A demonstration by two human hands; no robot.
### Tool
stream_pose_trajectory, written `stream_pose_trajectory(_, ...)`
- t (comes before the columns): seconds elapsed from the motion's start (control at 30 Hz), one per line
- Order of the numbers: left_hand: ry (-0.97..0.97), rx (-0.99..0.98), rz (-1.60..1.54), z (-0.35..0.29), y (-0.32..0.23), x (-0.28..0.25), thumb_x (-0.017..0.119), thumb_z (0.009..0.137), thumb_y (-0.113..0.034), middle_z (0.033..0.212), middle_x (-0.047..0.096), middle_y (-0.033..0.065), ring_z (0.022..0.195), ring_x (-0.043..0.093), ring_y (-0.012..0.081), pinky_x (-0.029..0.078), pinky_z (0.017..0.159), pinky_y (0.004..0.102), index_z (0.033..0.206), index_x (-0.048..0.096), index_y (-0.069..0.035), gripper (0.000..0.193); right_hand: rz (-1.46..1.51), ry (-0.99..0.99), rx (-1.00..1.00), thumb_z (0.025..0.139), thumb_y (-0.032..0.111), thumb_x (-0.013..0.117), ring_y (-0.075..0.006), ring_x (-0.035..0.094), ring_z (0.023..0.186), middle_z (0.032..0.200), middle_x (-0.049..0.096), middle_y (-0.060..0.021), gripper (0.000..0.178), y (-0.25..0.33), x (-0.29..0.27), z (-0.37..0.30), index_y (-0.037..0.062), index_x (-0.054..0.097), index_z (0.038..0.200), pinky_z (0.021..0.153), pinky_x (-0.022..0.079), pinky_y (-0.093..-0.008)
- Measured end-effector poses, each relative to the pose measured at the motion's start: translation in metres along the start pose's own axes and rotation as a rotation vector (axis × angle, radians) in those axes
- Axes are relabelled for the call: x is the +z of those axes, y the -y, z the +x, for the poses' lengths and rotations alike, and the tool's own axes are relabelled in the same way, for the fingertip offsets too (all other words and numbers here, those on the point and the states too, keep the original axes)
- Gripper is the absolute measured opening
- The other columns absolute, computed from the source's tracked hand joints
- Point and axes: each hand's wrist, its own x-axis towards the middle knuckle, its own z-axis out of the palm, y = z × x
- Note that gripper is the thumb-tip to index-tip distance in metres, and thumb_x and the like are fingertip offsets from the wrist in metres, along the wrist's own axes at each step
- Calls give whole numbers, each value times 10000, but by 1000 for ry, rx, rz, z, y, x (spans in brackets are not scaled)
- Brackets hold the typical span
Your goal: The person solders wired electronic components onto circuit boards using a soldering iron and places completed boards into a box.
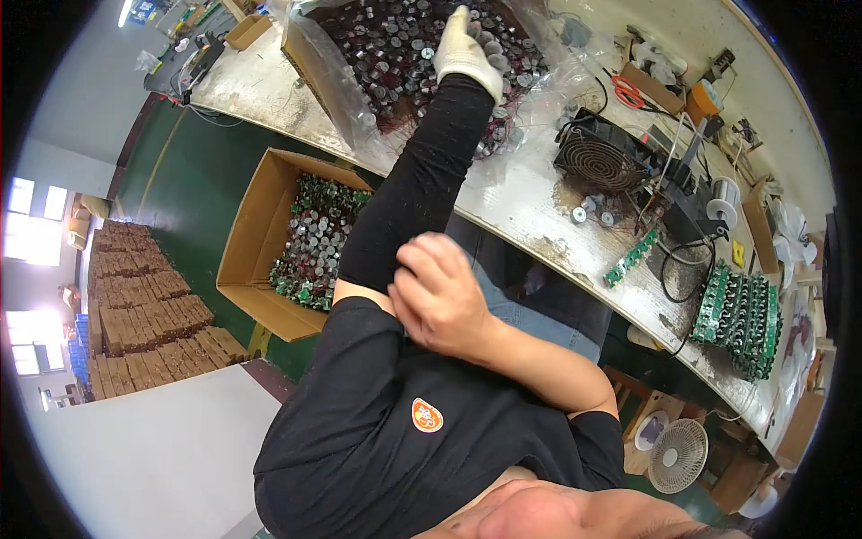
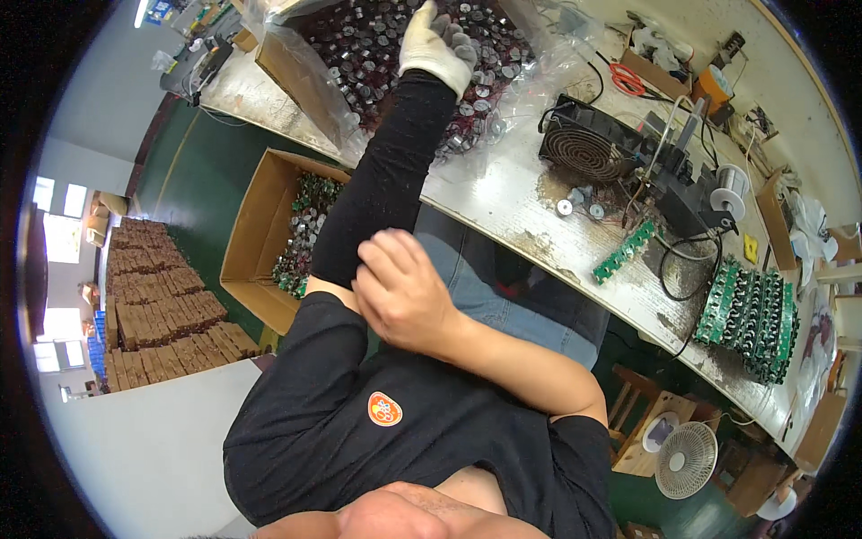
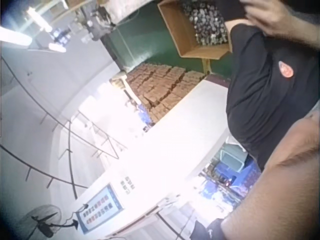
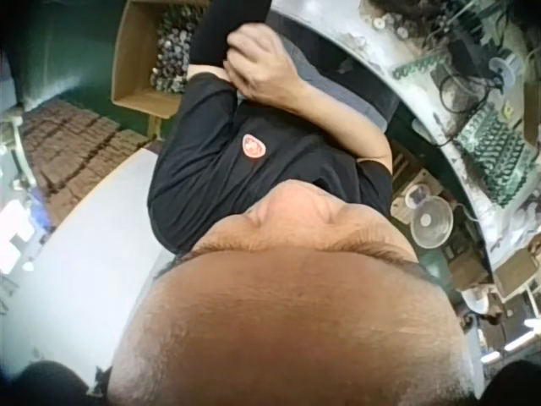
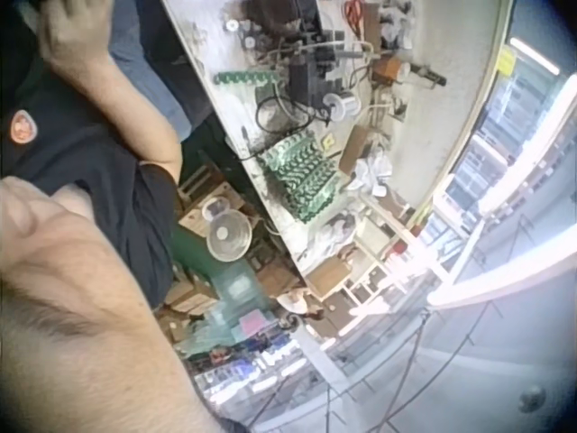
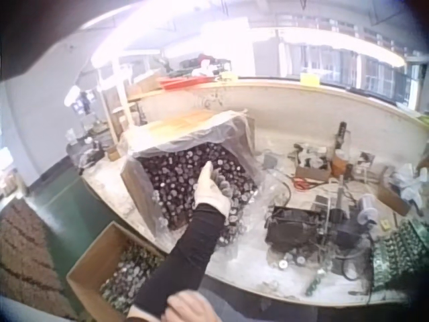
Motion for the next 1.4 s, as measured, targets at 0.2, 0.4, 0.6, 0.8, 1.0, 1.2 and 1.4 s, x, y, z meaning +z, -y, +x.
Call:
stream_pose_trajectory(0.2,80,-104,-233,57,8,-38,617,843,-449,642,461,-28,501,449,123,330,423,247,809,485,-153,326,-166,-120,67,693,118,725,-360,540,979,1048,545,-171,350,-13,-5,33,-28,587,980,852,458,-429)
stream_pose_trajectory(0.4,80,-183,-283,56,2,-45,574,853,-407,568,445,-43,458,408,115,299,395,226,781,479,-161,274,119,17,122,709,86,735,-282,614,691,831,612,-131,164,-21,-12,-8,27,614,802,616,514,-354)
stream_pose_trajectory(0.6,18,-161,-265,37,-2,-28,578,878,-380,520,406,-58,460,429,110,354,408,234,633,434,-209,332,113,-209,345,726,75,740,-312,631,772,904,634,-131,275,-40,-15,-1,0,628,967,660,516,-358)
stream_pose_trajectory(0.8,-32,-106,-282,41,3,-25,595,877,-340,530,415,-61,467,447,103,397,424,215,658,440,-212,298,-9,-196,211,723,47,750,-266,617,715,887,622,-132,280,-40,-25,14,-9,627,968,588,496,-318)
stream_pose_trajectory(1.0,-19,-205,-294,35,9,-24,608,855,-376,543,447,-50,472,475,105,414,427,213,685,472,-204,278,-190,-181,171,749,11,689,-291,594,679,823,590,-113,152,-42,-20,21,13,597,870,576,483,-342)
stream_pose_trajectory(1.2,-26,-232,-246,31,9,-25,608,846,-389,544,449,-39,463,466,106,407,412,214,672,478,-193,293,-290,-223,252,761,7,672,-290,595,675,827,586,-106,127,-59,-18,28,23,580,848,578,484,-346)
stream_pose_trajectory(1.4,52,-235,-297,40,10,-34,610,845,-375,559,464,-38,475,480,111,419,423,219,679,482,-199,274,-121,-286,158,733,100,747,-300,609,704,869,606,-125,227,-44,-17,25,17,629,907,600,493,-355)
